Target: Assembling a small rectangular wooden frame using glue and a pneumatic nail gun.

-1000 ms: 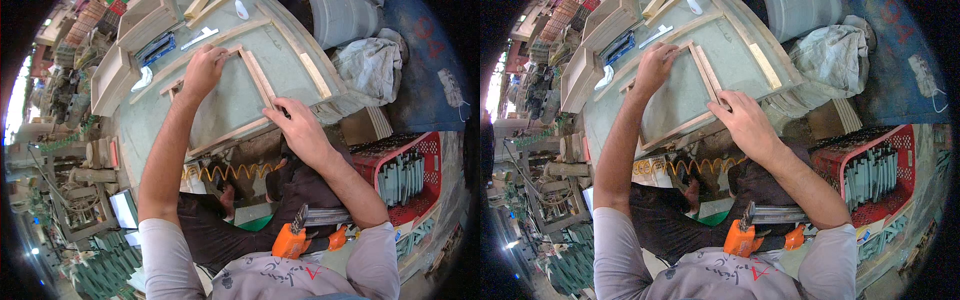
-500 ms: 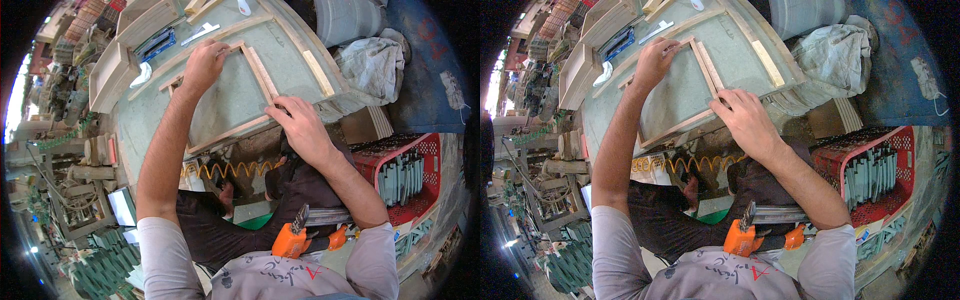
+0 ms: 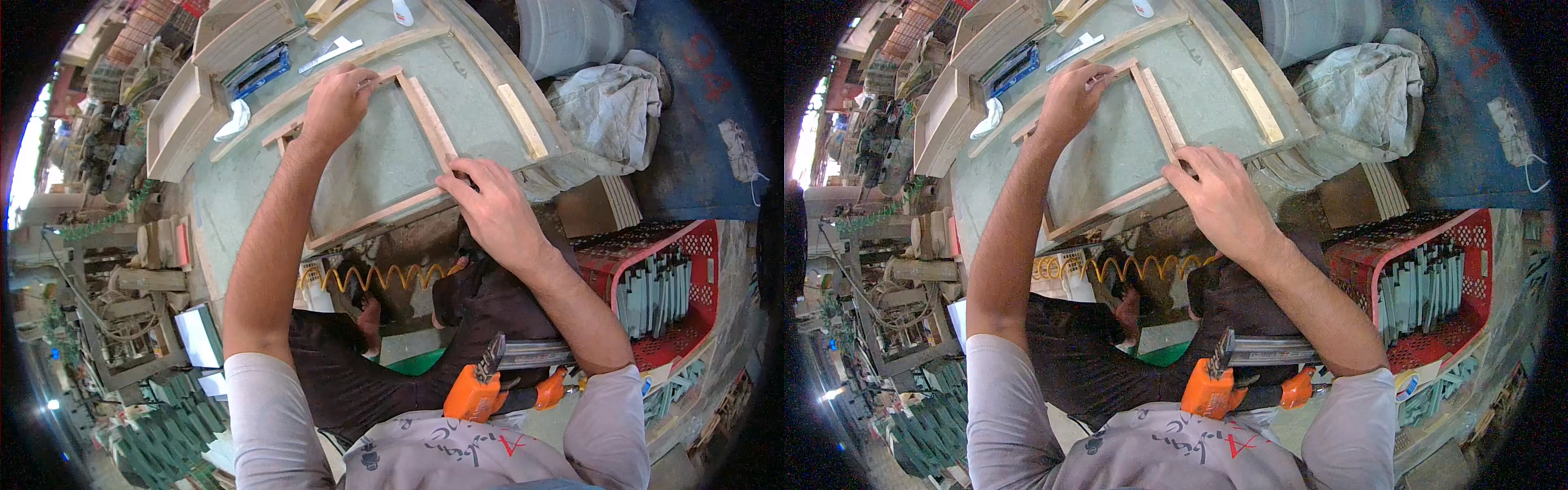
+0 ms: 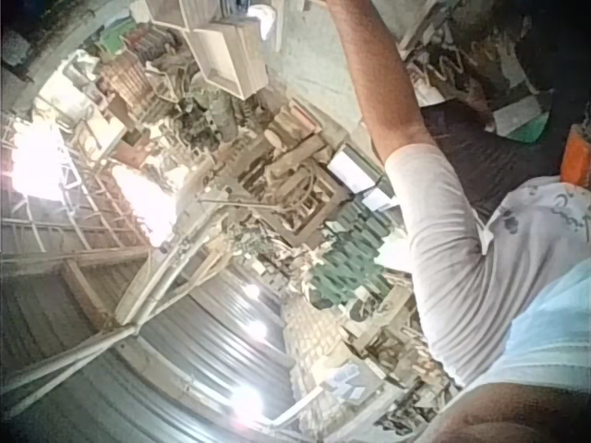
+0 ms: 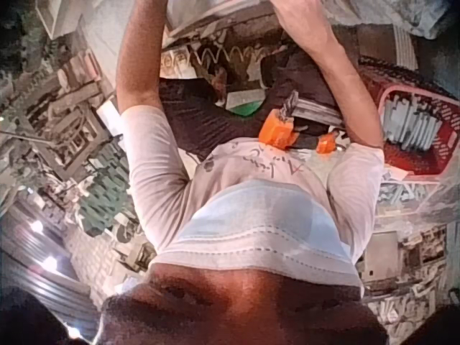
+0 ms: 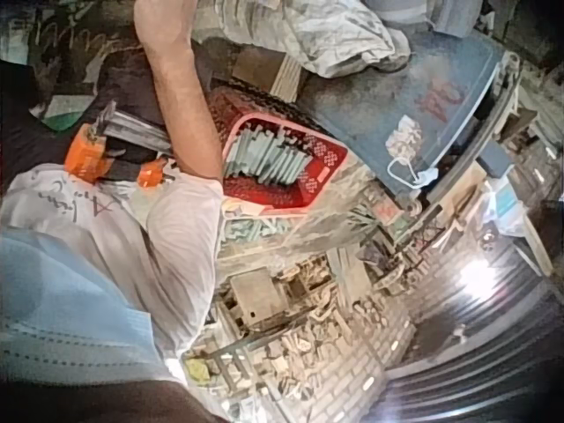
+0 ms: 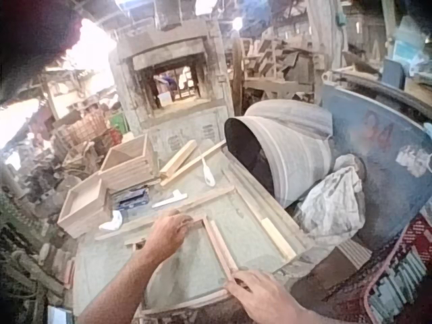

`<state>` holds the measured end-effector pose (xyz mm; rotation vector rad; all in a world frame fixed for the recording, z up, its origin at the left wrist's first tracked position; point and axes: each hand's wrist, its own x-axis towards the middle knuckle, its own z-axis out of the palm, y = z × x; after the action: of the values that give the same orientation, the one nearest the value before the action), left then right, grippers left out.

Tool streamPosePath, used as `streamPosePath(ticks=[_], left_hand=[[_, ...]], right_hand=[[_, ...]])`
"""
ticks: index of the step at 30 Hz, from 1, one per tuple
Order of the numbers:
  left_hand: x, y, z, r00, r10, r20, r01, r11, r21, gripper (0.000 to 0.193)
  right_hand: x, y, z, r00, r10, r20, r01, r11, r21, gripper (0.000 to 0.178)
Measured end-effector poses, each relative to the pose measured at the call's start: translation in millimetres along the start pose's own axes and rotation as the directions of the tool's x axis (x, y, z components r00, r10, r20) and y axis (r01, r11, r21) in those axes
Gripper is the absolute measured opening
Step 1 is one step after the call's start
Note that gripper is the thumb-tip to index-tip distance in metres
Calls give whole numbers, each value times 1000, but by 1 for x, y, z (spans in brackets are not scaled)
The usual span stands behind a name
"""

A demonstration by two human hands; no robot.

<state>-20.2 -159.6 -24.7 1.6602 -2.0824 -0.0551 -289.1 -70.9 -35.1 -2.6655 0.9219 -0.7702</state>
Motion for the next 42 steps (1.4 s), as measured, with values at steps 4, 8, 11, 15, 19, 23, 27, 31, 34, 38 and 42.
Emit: streamPosePath(ticks=[4, 8, 11, 15, 19, 23, 27, 31, 34, 38, 42], left_hand=[[1, -2, 0, 999, 44, -15, -44, 999, 21, 18], [1, -3, 1, 999, 48, -16, -48, 999, 7, 18], [0, -4, 0, 999, 43, -25, -43, 999, 6, 18], [1, -2, 0, 999, 40, -16, -39, 999, 10, 18], [2, -4, -1, 999, 45, 2, -45, 999, 12, 19], [3, 4, 2, 991, 123, -44, -120, 991, 65, 26], [10, 13, 7, 986, 167, -19, -165, 982, 90, 29], [12, 9, 10, 954, 298, -43, -286, 942, 175, 21], [13, 5, 14, 940, 340, -25, -328, 921, 209, 17], [14, 6, 18, 931, 361, -63, -345, 921, 178, 15], [15, 5, 22, 931, 359, -65, -346, 925, 158, 15]], right_hand=[[1, -1, 0, 1000, 4, -19, -4, 1000, 3, 30], [1, -1, 2, 999, 7, -48, -6, 1000, 22, 28], [2, -2, 3, 995, 13, -95, -8, 998, 62, 29], [2, -1, 2, 997, -2, -78, 4, 1000, 27, 27], [3, -3, 1, 996, 7, -86, -3, 999, 48, 27], [3, -3, 1, 997, 15, -81, -12, 999, 47, 27], [2, -2, 2, 997, 23, -69, -19, 999, 49, 28], [2, -2, 2, 997, 26, -75, -22, 998, 65, 30], [2, -2, 2, 997, 25, -69, -21, 998, 62, 31], [2, -2, 2, 996, 20, -84, -15, 998, 64, 31], [2, -1, 2, 996, 19, -82, -14, 998, 62, 30]])
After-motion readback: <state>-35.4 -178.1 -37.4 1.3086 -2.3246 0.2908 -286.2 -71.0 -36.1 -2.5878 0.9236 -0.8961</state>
